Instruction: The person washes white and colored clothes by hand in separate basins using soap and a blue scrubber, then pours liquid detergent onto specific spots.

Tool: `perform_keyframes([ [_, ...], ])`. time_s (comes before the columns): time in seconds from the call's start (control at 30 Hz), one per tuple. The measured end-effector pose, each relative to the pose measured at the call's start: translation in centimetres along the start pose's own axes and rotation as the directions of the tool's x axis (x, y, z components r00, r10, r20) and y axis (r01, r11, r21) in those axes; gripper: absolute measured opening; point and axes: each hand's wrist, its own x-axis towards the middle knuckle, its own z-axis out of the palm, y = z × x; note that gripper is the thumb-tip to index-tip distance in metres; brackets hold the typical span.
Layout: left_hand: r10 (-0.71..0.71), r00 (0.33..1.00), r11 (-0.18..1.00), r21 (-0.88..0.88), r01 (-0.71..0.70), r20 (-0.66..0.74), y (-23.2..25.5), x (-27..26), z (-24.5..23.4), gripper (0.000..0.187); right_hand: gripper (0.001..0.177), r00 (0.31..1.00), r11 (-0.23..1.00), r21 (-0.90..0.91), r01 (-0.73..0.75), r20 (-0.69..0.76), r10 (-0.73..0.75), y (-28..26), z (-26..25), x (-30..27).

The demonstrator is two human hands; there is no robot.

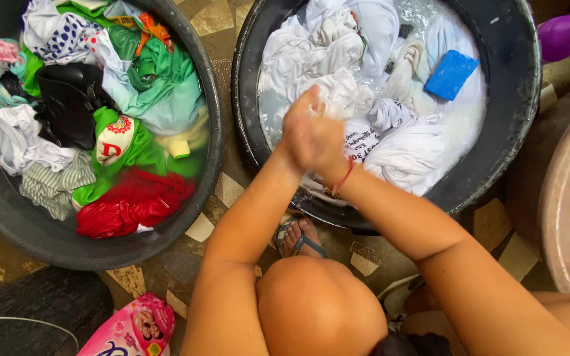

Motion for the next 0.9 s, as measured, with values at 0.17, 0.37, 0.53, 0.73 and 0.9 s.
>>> perform_keyframes([
  [0.17,-0.059,0.995,0.994,-0.093,0.051,-0.085,0.5,-4.7,3.6,0.038,0.031,0.979,0.964,-0.205,-0.168,0.076,0.187,0.3,-1.7,1.1],
  [0.37,0.208,0.974,0.977,0.02,-0.21,0.086,2.1,-6.4,4.0,0.026,0.023,0.986,0.977,-0.202,-0.071,0.136,0.1,-1.2,-6.1,1.1],
  [0.53,0.156,0.982,0.987,0.008,-0.158,0.103,-1.6,-3.7,-0.8,0.027,0.023,0.889,0.925,-0.082,-0.371,0.259,0.379,-4.4,-6.2,0.6],
  [0.73,-0.014,0.996,1.0,0.002,0.014,0.083,-4.3,-1.6,-1.2,0.029,0.025,0.818,0.959,0.284,0.01,0.549,-0.171,-10.6,-7.2,-2.6],
  [0.9,0.068,0.983,0.997,0.014,-0.071,0.17,0.5,-0.6,4.8,0.03,0.041,0.781,0.917,0.137,-0.375,0.579,0.233,-0.2,-9.4,-1.7],
])
